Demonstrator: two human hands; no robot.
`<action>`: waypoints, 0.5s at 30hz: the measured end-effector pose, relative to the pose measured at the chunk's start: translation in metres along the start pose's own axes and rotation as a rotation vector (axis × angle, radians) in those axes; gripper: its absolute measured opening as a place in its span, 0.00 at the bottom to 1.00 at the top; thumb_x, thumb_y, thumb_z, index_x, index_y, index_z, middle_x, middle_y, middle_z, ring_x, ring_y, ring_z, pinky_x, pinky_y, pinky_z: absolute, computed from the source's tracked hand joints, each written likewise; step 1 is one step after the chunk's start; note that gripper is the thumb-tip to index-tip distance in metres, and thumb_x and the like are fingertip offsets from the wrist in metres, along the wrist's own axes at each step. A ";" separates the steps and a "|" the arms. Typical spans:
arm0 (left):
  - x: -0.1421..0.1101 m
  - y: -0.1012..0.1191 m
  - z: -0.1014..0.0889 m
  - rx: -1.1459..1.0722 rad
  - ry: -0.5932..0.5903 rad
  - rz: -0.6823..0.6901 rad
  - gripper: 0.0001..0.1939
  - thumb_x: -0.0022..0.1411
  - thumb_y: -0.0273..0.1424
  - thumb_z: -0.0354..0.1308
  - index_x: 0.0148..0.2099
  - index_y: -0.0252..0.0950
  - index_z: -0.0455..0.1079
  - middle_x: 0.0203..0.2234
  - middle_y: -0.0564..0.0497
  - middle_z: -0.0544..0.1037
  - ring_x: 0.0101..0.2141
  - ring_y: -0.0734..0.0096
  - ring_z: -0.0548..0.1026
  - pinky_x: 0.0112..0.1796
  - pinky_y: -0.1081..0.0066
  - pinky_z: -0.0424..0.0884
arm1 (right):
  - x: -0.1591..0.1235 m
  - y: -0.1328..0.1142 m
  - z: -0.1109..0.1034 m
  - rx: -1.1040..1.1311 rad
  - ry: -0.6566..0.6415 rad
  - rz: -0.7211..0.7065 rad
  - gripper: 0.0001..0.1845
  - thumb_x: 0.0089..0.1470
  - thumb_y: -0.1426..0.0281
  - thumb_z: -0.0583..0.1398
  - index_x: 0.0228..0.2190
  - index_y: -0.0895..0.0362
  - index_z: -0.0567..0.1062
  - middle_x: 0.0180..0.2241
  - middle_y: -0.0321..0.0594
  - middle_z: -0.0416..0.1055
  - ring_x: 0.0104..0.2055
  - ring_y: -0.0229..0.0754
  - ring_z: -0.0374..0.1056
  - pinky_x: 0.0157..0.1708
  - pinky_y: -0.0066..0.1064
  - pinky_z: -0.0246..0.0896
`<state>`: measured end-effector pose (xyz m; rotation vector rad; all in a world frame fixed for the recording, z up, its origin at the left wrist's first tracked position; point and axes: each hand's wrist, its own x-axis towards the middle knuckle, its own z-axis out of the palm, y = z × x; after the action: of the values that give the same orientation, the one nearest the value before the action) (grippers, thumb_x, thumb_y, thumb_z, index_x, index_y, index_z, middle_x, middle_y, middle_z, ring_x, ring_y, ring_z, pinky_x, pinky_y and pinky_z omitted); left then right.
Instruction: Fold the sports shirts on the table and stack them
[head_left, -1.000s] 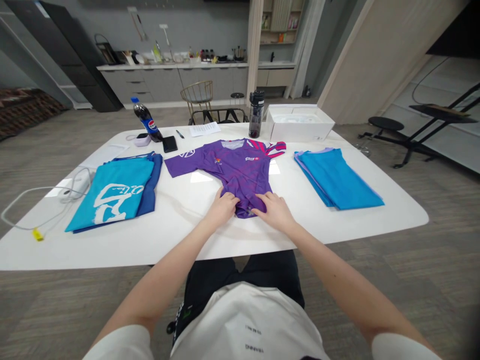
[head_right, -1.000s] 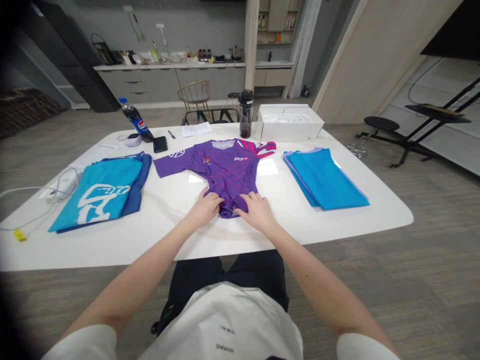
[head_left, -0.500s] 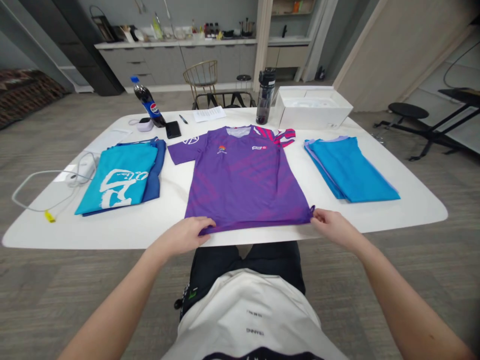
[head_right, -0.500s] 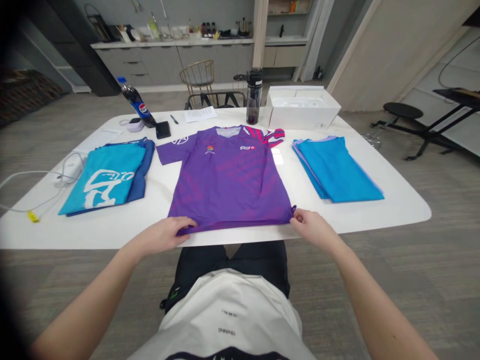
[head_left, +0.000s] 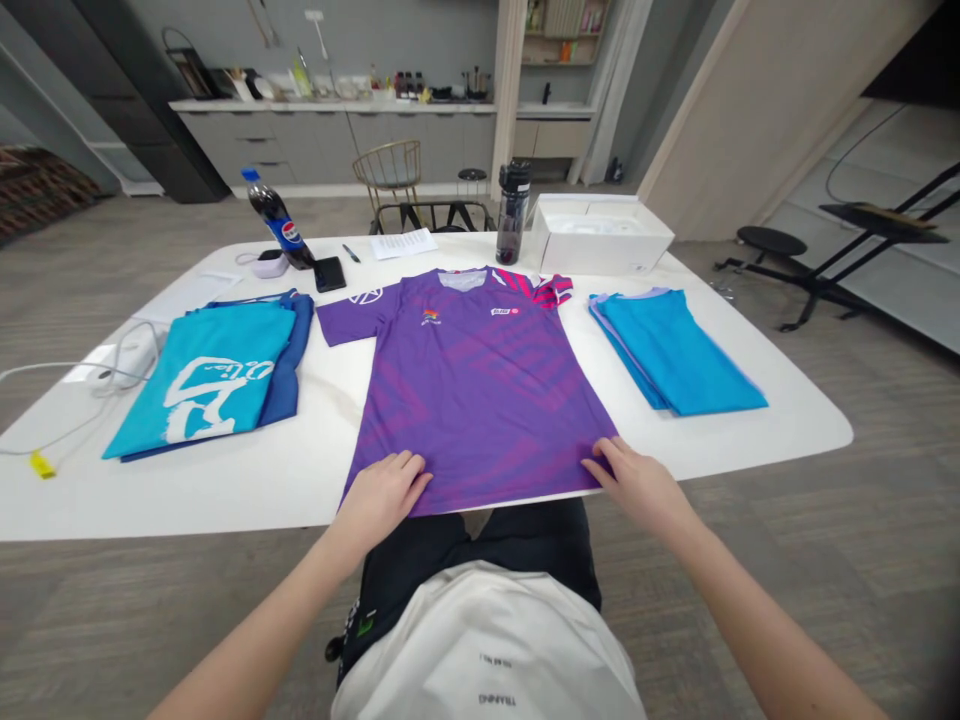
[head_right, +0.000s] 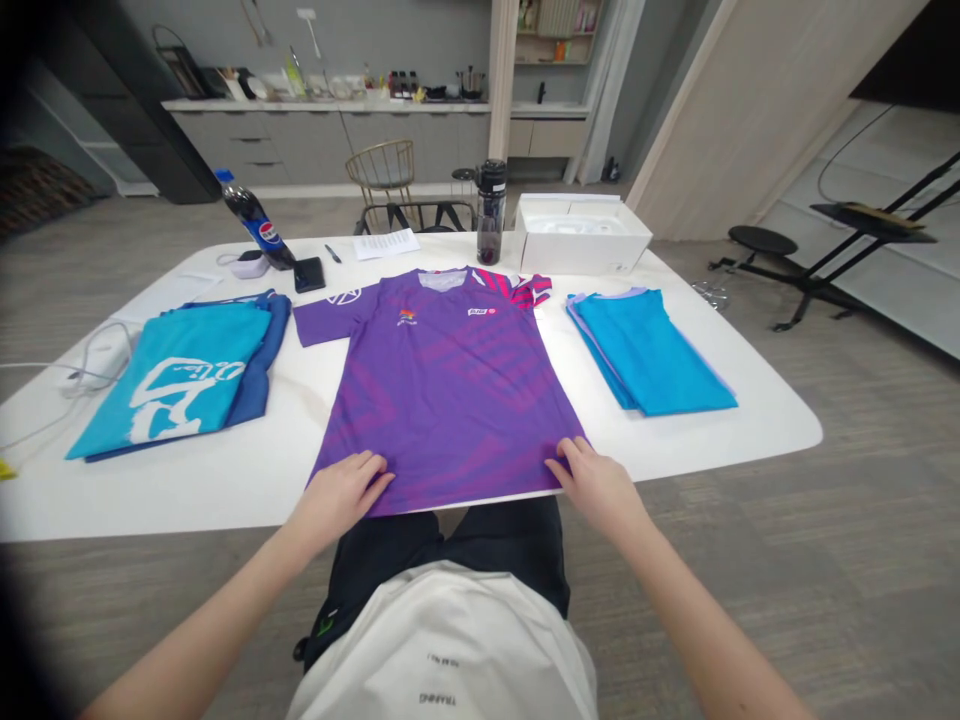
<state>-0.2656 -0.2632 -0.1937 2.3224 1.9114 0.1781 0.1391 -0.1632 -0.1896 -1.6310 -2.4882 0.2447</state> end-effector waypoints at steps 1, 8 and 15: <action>-0.005 0.002 0.001 -0.025 0.000 -0.022 0.13 0.75 0.39 0.46 0.42 0.40 0.69 0.35 0.49 0.78 0.37 0.63 0.77 0.37 0.67 0.70 | -0.008 0.005 0.000 -0.027 -0.018 0.040 0.11 0.64 0.58 0.56 0.35 0.50 0.73 0.34 0.42 0.76 0.28 0.47 0.72 0.26 0.36 0.57; 0.023 -0.006 -0.009 -0.253 0.074 0.000 0.14 0.74 0.39 0.46 0.43 0.42 0.71 0.36 0.51 0.79 0.38 0.66 0.78 0.42 0.67 0.73 | 0.011 0.012 -0.014 0.003 -0.086 0.031 0.20 0.66 0.53 0.53 0.26 0.49 0.69 0.24 0.38 0.73 0.27 0.48 0.71 0.27 0.36 0.56; 0.151 -0.045 0.006 -0.190 0.267 0.064 0.18 0.71 0.33 0.49 0.59 0.37 0.70 0.60 0.41 0.70 0.60 0.59 0.70 0.62 0.57 0.66 | 0.128 -0.031 0.004 0.271 0.083 -0.223 0.10 0.66 0.62 0.57 0.36 0.51 0.75 0.39 0.41 0.75 0.43 0.45 0.73 0.46 0.36 0.67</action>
<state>-0.2795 -0.1069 -0.2060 2.3283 1.8352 0.6769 0.0604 -0.0581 -0.1818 -1.2246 -2.4229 0.4517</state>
